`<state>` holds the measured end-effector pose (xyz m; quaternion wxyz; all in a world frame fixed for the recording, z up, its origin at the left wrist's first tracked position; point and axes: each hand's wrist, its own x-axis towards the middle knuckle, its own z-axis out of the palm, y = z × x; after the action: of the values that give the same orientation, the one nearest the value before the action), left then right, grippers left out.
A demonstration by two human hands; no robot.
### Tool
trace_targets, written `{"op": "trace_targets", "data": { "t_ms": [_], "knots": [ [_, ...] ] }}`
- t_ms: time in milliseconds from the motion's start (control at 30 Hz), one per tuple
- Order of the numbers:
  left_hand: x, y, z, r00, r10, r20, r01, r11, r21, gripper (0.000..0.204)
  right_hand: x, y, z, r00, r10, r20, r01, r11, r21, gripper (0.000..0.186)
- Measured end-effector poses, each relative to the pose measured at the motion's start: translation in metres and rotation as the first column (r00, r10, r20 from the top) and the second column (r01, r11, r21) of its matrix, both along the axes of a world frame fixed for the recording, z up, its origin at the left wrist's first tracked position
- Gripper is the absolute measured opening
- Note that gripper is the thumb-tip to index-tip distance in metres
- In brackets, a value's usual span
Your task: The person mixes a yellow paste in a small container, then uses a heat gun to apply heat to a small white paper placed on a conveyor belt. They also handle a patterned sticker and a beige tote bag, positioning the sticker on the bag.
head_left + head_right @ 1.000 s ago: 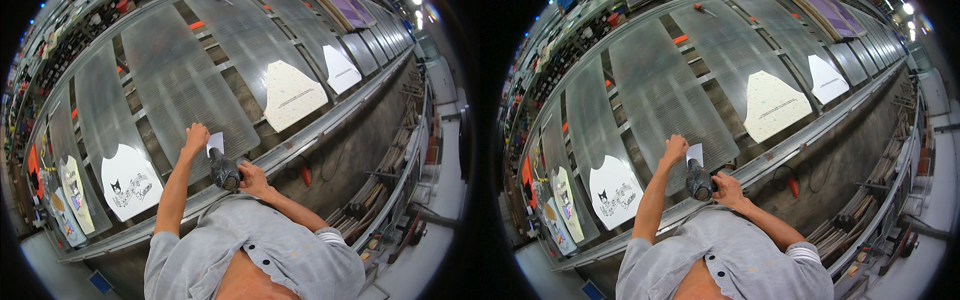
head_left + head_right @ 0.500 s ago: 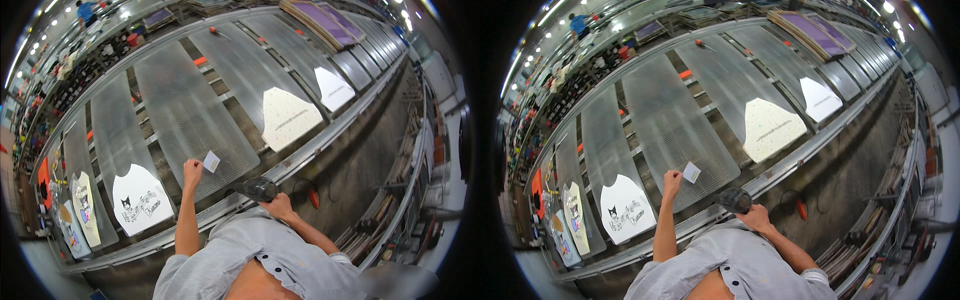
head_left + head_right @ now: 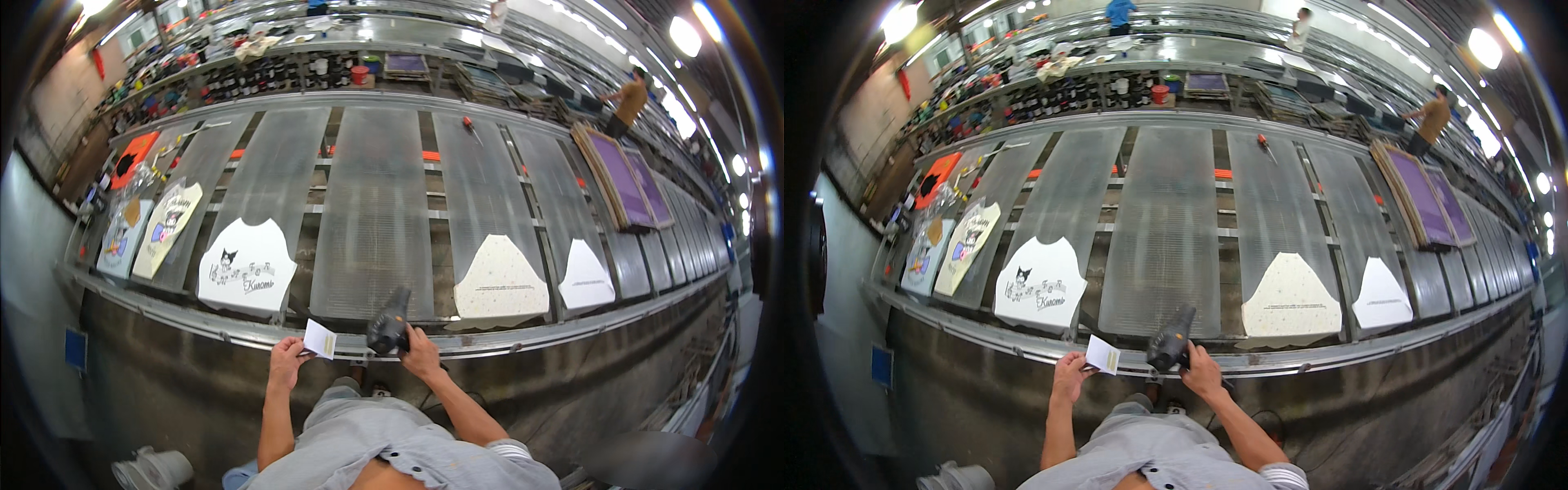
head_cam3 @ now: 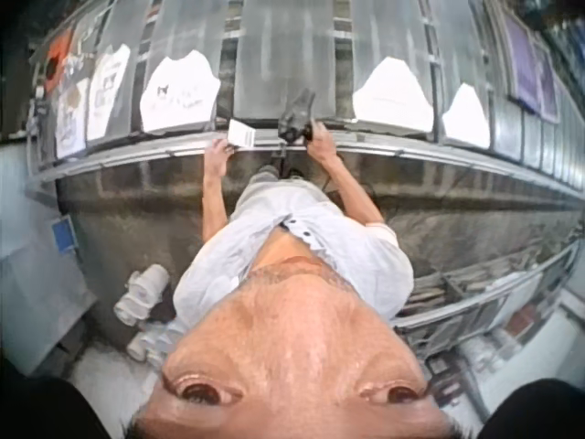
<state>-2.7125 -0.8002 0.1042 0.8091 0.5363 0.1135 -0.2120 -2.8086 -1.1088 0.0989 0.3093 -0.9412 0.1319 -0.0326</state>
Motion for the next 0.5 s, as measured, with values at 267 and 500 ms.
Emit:
{"op": "trace_targets", "data": {
  "t_ms": [267, 500],
  "knots": [
    [-0.1, 0.034, 0.02, 0.992, 0.064, -0.107, -0.065, 0.998, -0.013, 0.013, 0.034, 0.016, -0.066, 0.979, -0.003, 0.202, 0.028, 0.992, -0.124, 0.05],
    [-0.153, 0.09, -0.003, 0.962, 0.189, -0.196, -0.248, 0.906, -0.342, 0.008, -0.027, 0.058, -0.058, 0.95, -0.049, 0.307, 0.107, 0.979, -0.174, 0.046]
  ]
}}
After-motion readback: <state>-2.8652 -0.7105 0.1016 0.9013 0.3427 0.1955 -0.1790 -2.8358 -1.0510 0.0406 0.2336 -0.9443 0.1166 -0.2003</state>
